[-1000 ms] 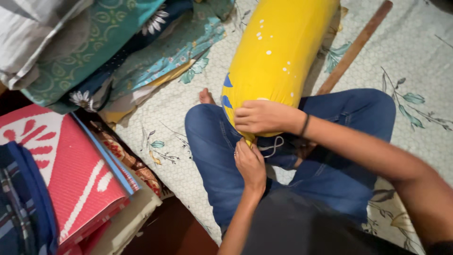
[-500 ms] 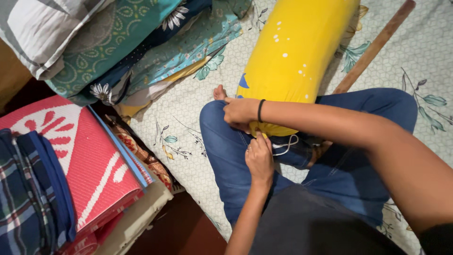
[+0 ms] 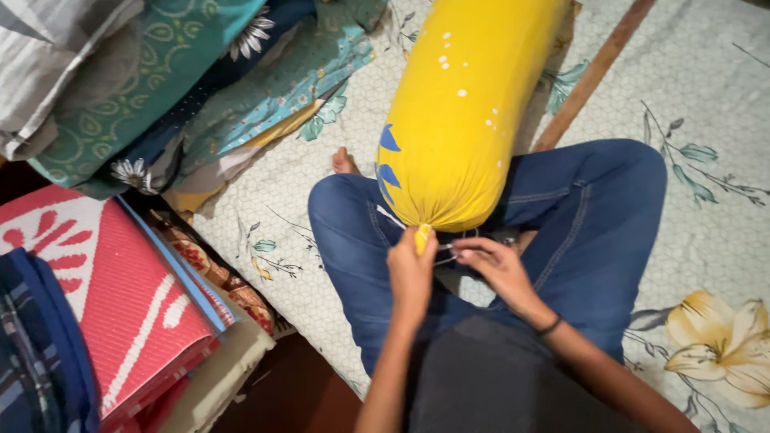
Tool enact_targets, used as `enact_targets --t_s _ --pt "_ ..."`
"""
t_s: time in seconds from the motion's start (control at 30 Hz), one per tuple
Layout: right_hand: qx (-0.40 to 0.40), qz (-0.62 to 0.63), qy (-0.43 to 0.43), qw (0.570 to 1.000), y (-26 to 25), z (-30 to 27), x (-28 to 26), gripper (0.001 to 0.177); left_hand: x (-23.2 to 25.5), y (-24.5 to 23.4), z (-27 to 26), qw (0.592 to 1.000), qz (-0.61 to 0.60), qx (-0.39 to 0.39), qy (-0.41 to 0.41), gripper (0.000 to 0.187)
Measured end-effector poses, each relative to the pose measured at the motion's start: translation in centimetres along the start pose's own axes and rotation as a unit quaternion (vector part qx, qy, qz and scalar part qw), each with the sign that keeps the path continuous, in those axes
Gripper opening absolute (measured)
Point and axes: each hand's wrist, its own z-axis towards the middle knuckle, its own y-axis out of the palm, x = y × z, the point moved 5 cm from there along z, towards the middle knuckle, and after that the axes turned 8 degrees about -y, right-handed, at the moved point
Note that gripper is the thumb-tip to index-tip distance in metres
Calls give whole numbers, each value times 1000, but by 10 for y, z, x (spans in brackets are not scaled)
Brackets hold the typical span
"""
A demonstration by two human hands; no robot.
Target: The person ties the drawstring of a yellow cylindrical pillow, then uses a wooden stick to repeatedly hit and pat the pillow to distribute the filling. The person continues to adjust the pillow and re-tie the drawstring.
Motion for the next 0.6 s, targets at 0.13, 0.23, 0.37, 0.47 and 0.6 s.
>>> enact_targets --t_s 0.13,0.23,0.37,0.47,0.6 --pt "-31 111 37 993 28 16 42 37 -42 12 25 931 -244 -194 -189 25" --pt "-65 154 11 986 46 22 54 32 -56 14 29 875 -312 -258 -266 20" --pt "-24 132 14 991 51 18 67 24 -61 14 37 853 -317 -314 -271 25" --pt "-1 -136 -93 986 35 15 33 18 -65 9 36 872 -284 -322 -235 24" --pt "-80 -476 -351 802 29 14 -64 20 -61 3 19 905 -286 -291 -123 28"
